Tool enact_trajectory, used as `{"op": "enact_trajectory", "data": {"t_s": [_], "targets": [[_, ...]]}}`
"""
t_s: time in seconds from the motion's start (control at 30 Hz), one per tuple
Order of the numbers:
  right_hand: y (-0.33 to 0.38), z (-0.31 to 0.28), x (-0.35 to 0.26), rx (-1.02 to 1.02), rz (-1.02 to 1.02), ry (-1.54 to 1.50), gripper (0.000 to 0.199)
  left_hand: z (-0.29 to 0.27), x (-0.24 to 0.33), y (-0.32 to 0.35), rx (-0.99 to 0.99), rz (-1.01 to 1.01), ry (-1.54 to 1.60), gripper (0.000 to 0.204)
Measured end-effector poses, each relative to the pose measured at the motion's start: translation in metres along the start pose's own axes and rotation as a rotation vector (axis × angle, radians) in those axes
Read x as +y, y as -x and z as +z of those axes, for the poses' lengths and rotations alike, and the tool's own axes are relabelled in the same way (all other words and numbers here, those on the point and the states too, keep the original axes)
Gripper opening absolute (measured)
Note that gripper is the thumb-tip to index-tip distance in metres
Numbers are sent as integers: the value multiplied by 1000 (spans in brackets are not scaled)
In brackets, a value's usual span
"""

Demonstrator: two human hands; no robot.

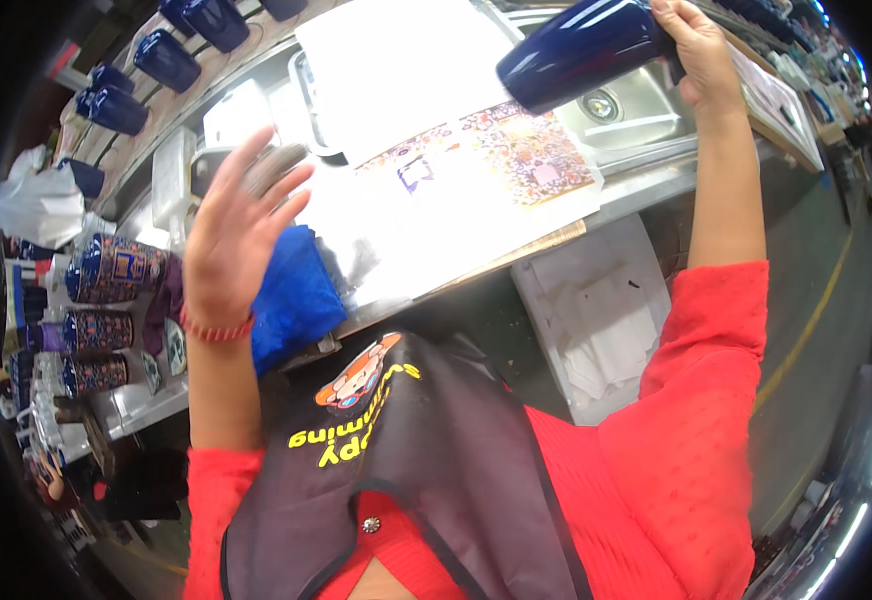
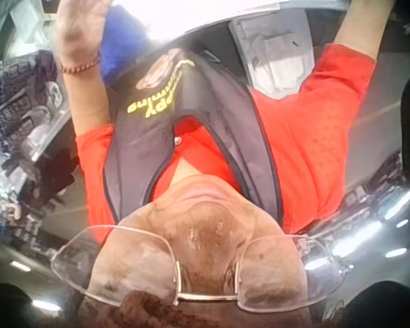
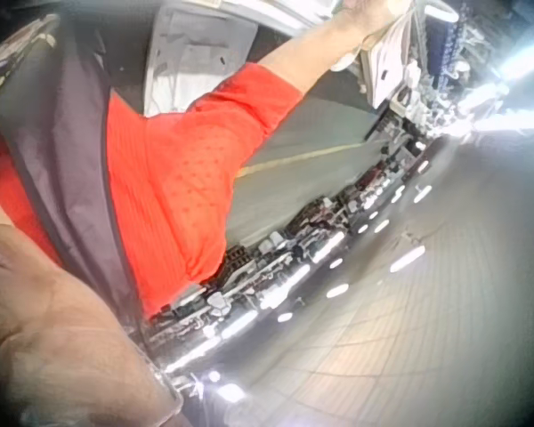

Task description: The person applies decorative stickers to blue bottles, smoothing each sticker with a small black tool and rotating the bottle to cover all sides. The person handles multiple bottles one at a time, placing finished bottles aside and picking up new ones from the floor.

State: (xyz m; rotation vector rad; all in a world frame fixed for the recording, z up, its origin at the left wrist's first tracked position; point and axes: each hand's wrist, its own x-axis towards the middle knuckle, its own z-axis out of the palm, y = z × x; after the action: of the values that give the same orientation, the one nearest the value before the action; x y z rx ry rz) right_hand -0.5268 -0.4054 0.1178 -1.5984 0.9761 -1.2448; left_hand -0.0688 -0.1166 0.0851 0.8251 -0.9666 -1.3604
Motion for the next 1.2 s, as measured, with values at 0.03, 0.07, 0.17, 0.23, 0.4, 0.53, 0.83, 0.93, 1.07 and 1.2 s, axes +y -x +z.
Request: {"op": "enact_trajectory", "data": {"t_s": [0.03,0.07,0.17,0.23,0.4,0.53,0.83,0.93,1.07,1.2], "targets": [[-5,-19,12,86,38,88,20,-7,7,17,82,-34,-49,73],[-11,-34,27,166,76,175,20,-14,9,30,109,13,37,61],[-24,-58,88,400,155,367,24,-31,13,72,204,43,1,65],[-28,-62,132,537,71,633,32,-40,14,94,234,50,-72,67],[-19,-54,190,584,-221,1211,30,-50,13,137,380,99,-192,62],[0,-28,194,152,-490,1320,13,-51,6,152,494,89,-266,60],[11,-3,190,231,-127,1371,17,-54,0,160,508,50,-348,54],[7,-12,182,424,128,1388,25,-53,-1,162,550,41,-321,55],[5,-28,171,488,514,1290,37,-51,-2,162,553,37,-300,51],[7,-39,166,602,587,1183,37,-51,-3,162,575,40,-325,47]]}}
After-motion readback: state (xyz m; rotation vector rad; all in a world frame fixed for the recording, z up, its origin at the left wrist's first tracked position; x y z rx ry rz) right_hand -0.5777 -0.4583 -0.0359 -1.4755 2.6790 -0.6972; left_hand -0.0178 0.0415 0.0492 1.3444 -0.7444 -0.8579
